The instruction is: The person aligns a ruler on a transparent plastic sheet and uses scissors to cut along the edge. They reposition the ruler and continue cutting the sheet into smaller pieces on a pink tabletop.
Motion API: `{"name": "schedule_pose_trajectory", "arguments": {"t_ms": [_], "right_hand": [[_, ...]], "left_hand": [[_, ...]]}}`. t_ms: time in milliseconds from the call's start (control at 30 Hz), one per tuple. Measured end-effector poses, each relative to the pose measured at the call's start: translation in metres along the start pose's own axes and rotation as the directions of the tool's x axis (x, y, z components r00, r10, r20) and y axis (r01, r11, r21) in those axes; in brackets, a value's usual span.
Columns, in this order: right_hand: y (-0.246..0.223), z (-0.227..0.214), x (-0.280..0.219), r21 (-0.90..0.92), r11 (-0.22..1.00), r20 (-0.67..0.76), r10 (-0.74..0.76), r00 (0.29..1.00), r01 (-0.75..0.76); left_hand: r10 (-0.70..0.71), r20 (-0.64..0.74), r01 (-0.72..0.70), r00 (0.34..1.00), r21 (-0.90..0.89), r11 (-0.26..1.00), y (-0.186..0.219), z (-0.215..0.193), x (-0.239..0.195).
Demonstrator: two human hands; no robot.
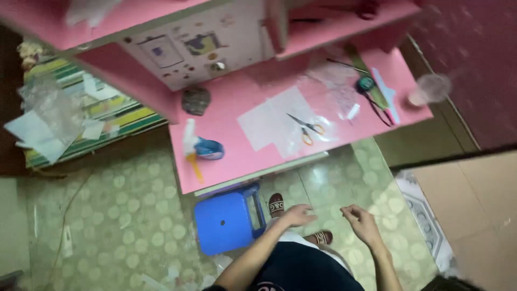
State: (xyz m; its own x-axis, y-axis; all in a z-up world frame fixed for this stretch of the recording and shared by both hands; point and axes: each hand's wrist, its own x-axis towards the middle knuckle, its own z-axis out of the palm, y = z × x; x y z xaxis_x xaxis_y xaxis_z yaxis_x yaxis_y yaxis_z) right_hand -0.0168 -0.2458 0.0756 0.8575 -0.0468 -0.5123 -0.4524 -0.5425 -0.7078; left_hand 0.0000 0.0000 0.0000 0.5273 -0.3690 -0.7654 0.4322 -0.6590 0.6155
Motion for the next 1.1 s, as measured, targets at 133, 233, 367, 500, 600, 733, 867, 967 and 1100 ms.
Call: {"name": "schedule_pose_trajectory", "arguments": {"t_ms": [133, 233, 367, 500, 600, 733, 867, 967, 1100], "right_hand": [[-0.046, 0.025, 0.014, -0.156, 0.985, 0.052, -0.064, 0.997, 0.071], [-0.091, 0.031, 0.028, -0.018, 0.998, 0.146, 0.069, 0.987, -0.067], [-0.094, 0.034, 0.082, -0.09, 0.996, 0.201, 0.044, 0.979, -0.026], [-0.128, 0.03, 0.128, -0.158, 0.986, 0.217, -0.026, 0.976, 0.062], [-0.136, 0.025, 0.161, -0.169, 0.978, 0.167, -0.095, 0.981, 0.123], [-0.142, 0.0, 0.206, -0.319, 0.94, 0.088, -0.098, 0.991, 0.121], [-0.108, -0.023, 0.246, -0.407, 0.908, -0.109, -0.152, 0.982, 0.096], [-0.081, -0.051, 0.267, -0.358, 0.933, -0.278, -0.149, 0.949, 0.041], [-0.091, -0.084, 0.282, -0.179, 0.979, -0.386, -0.164, 0.908, 0.101]], "left_hand": [[-0.037, -0.156, -0.006, 0.987, -0.264, 0.965, -0.138, -0.031, 0.054], [-0.112, -0.313, -0.009, 0.943, -0.361, 0.933, -0.154, -0.084, 0.037], [-0.123, -0.462, -0.134, 0.878, -0.483, 0.865, -0.135, -0.115, 0.013], [-0.137, -0.538, -0.206, 0.831, -0.528, 0.824, -0.1, -0.133, 0.0], [-0.152, -0.608, -0.23, 0.779, -0.503, 0.833, -0.083, -0.144, 0.008], [-0.161, -0.729, -0.31, 0.665, -0.466, 0.829, -0.066, -0.172, 0.043], [-0.16, -0.953, -0.124, 0.258, -0.197, 0.973, -0.086, -0.191, 0.093], [0.034, -0.988, 0.008, -0.153, 0.033, 0.999, -0.117, -0.2, 0.139], [-0.276, -0.948, 0.213, -0.161, -0.306, 0.928, -0.091, -0.223, 0.138]]}}
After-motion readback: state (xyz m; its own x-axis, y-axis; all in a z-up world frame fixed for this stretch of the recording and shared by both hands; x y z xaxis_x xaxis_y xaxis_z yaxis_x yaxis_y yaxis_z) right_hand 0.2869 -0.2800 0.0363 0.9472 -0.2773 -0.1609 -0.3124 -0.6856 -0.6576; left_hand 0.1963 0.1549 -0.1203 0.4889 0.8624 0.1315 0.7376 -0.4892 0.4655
